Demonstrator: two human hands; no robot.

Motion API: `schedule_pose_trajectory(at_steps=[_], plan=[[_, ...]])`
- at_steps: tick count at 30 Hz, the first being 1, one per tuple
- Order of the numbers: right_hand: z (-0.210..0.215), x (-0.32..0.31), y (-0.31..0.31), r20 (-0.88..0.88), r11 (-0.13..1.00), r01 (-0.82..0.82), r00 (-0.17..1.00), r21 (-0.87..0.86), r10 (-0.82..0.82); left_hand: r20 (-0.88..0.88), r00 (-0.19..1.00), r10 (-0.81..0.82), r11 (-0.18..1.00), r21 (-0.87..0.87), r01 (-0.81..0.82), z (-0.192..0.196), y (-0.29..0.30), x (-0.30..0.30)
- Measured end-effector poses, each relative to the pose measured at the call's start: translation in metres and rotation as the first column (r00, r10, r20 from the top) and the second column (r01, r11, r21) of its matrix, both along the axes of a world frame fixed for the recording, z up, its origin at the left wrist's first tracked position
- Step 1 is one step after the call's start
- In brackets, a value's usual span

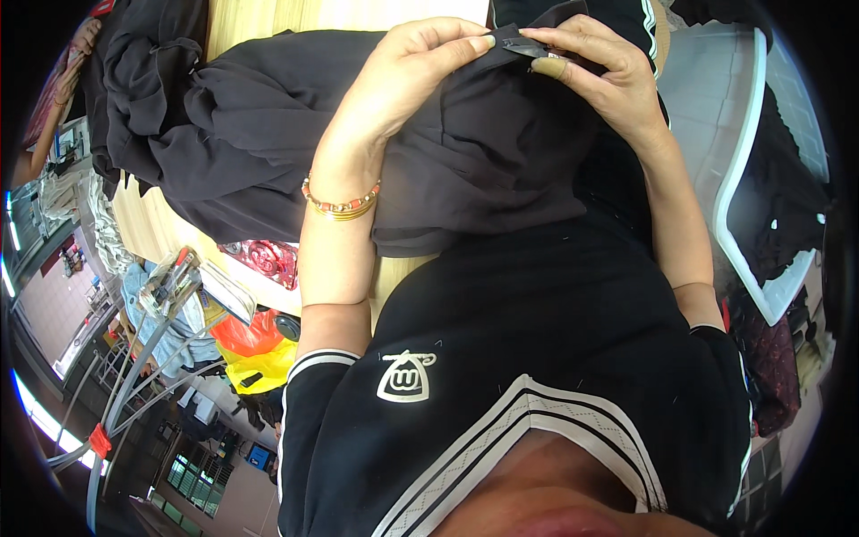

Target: Trimming excess threads and checking buttons on black garments using a thread nipper.

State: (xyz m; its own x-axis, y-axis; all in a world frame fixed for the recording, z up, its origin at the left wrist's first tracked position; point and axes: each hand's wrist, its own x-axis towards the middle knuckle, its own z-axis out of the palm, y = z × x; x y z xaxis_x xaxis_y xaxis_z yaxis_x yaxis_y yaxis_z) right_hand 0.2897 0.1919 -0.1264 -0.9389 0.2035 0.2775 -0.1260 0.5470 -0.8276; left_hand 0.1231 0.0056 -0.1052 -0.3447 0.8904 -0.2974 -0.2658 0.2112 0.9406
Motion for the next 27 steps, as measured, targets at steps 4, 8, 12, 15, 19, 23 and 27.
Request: schedule_pose_trajectory(at_steps=[4, 8, 12, 15, 19, 23, 27], plan=[[-0.002, 0.001, 0.001, 0.004, 1.000, -0.004, 1.000, -0.020, 0.004, 0.010, 1.000, -0.001, 1.000, 0.018, 0.000, -0.002, 0.000, 0.000], [0.003, -0.004, -0.014, 0.095, 0.916, 0.110, 0.992, -0.386, -0.080, -0.012, 1.000, -0.002, 1.000, 0.014, 0.002, 0.001, -0.002, 0.001], [0.010, -0.005, -0.013, 0.229, 0.920, 0.101, 0.973, -0.379, -0.013, -0.260, 0.955, -0.142, 0.983, -0.149, 0.106, 0.026, -0.015, 0.009], [0.006, -0.001, -0.006, 0.193, 0.937, 0.119, 0.980, -0.328, -0.057, -0.503, 0.844, -0.185, 0.963, -0.264, 0.054, 0.047, -0.034, 0.023], [0.002, -0.001, -0.001, 0.147, 0.951, 0.112, 0.986, -0.287, -0.072, -0.084, 0.988, 0.130, 0.991, -0.012, -0.131, 0.034, -0.044, 0.032], [0.002, -0.001, -0.012, 0.073, 0.972, 0.143, 0.989, -0.189, -0.132, 0.028, 0.982, 0.185, 0.982, 0.031, -0.186, 0.027, -0.044, 0.035], [0.016, -0.003, -0.025, -0.074, 0.994, -0.012, 0.997, -0.108, 0.004, 0.070, 0.969, 0.237, 0.969, 0.055, -0.241, 0.025, -0.043, 0.036]])
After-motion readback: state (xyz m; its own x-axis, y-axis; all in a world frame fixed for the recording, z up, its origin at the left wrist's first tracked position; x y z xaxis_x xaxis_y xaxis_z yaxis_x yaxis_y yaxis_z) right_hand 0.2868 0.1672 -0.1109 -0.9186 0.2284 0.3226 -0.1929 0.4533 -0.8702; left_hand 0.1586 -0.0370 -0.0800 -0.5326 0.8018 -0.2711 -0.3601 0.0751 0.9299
